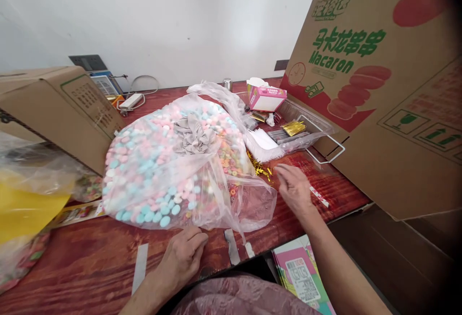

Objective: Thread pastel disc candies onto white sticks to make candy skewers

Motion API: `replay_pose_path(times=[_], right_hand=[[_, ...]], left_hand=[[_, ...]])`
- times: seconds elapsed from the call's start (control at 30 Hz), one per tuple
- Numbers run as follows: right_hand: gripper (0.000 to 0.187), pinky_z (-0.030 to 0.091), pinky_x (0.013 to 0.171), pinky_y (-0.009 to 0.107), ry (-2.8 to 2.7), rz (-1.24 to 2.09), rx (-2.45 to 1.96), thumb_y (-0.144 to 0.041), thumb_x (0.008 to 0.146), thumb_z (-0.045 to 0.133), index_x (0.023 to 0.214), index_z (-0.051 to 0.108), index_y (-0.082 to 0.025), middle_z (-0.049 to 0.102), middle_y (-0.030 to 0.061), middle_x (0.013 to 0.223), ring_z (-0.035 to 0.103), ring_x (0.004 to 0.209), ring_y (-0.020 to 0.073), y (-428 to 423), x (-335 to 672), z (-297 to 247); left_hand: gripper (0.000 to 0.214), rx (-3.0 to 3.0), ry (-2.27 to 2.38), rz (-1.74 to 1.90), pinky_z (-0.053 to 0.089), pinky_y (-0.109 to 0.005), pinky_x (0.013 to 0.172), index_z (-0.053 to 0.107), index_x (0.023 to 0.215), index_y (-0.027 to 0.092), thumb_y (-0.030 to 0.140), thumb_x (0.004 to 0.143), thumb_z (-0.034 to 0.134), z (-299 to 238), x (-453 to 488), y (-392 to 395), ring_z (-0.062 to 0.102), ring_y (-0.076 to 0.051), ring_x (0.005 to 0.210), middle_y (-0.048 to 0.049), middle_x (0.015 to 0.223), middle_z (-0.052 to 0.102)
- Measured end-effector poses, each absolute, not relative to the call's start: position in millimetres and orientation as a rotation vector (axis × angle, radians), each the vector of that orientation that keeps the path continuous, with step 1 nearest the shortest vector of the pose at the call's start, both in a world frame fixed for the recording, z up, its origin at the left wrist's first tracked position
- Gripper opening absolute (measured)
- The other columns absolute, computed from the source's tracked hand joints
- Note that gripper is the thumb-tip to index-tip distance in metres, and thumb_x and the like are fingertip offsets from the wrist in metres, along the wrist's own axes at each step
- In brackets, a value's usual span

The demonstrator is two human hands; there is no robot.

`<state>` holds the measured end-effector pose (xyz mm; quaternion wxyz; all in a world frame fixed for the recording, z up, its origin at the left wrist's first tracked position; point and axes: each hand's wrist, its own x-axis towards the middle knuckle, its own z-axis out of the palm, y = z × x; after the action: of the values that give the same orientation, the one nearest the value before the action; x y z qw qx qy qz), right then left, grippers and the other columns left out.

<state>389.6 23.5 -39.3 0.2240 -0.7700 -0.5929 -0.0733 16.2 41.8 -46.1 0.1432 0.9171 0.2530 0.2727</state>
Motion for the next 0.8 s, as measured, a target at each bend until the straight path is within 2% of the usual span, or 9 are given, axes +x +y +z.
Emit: replay_pose_path(times=[0.1,0.2,0.3,0.37,0.47,0.6,0.7,0.8], right_hand=[[0.039,0.048,0.092,0.047,-1.462,-0.188,-2.323,-0.012,0.087,0.046,0.119,0.069,-0.012,0.067,0.0211,0.113,0.063,0.106,0.0323,4,419,-45],[0.036,0.049,0.081,0.041,-1.531,-0.077,-2.365,-0.013,0.084,0.051,0.116,0.069,-0.015,0.066,0.0166,0.098,0.065,0.089,0.0285,2,424,-54],[0.030,0.049,0.077,0.035,-1.717,0.015,-2.265,-0.018,0.089,0.050,0.113,0.068,-0.019,0.065,0.0135,0.100,0.064,0.086,0.0250,19,405,-58],[0.025,0.049,0.075,0.032,-1.854,0.066,-2.150,-0.021,0.091,0.050,0.110,0.068,-0.020,0.066,0.0109,0.099,0.065,0.086,0.0228,38,388,-55],[0.021,0.050,0.078,0.029,-2.023,0.113,-1.973,-0.024,0.094,0.050,0.103,0.069,-0.025,0.068,0.0073,0.098,0.066,0.091,0.0211,68,369,-46],[0.022,0.053,0.078,0.033,-2.120,0.138,-1.878,-0.028,0.094,0.051,0.098,0.072,-0.027,0.070,0.0081,0.094,0.067,0.090,0.0238,97,357,-34],[0.024,0.053,0.080,0.033,-2.138,0.160,-1.854,-0.030,0.094,0.051,0.108,0.072,-0.026,0.071,0.0099,0.100,0.067,0.094,0.0244,101,355,-29],[0.032,0.050,0.089,0.030,-2.126,0.175,-1.817,-0.029,0.096,0.050,0.124,0.065,-0.027,0.069,0.0083,0.120,0.063,0.110,0.0219,90,357,-24]], left_hand=[[0.024,2.623,0.689,0.828,0.050,-0.023,0.058,0.065,0.088,0.018,0.006,0.091,0.044,-46,18,37,0.059,-0.014,0.064,-0.0041,0.074,0.063],[0.027,2.657,0.641,0.991,0.055,-0.027,0.070,0.064,0.103,0.019,0.003,0.088,0.048,-36,26,38,0.062,-0.016,0.075,-0.0068,0.085,0.067],[0.046,2.806,0.638,1.113,0.055,-0.040,0.090,0.061,0.122,0.019,0.000,0.082,0.050,-20,45,43,0.061,-0.024,0.101,-0.0138,0.109,0.065],[0.058,2.936,0.639,1.074,0.052,-0.047,0.096,0.061,0.127,0.023,-0.001,0.076,0.050,-11,63,46,0.053,-0.030,0.119,-0.0165,0.126,0.059],[0.058,3.078,0.615,0.982,0.048,-0.053,0.102,0.065,0.121,0.025,0.001,0.070,0.051,-9,86,52,0.042,-0.035,0.132,-0.0168,0.142,0.049],[0.043,3.140,0.567,0.837,0.043,-0.059,0.105,0.068,0.108,0.018,0.005,0.070,0.054,-20,94,55,0.040,-0.037,0.133,-0.0175,0.140,0.053],[0.039,3.110,0.550,0.810,0.042,-0.058,0.107,0.068,0.105,0.019,0.005,0.072,0.054,-23,84,50,0.040,-0.036,0.134,-0.0149,0.138,0.056],[0.035,3.105,0.522,0.820,0.042,-0.056,0.109,0.068,0.102,0.018,0.004,0.075,0.051,-19,72,42,0.041,-0.034,0.135,-0.0143,0.135,0.059]])
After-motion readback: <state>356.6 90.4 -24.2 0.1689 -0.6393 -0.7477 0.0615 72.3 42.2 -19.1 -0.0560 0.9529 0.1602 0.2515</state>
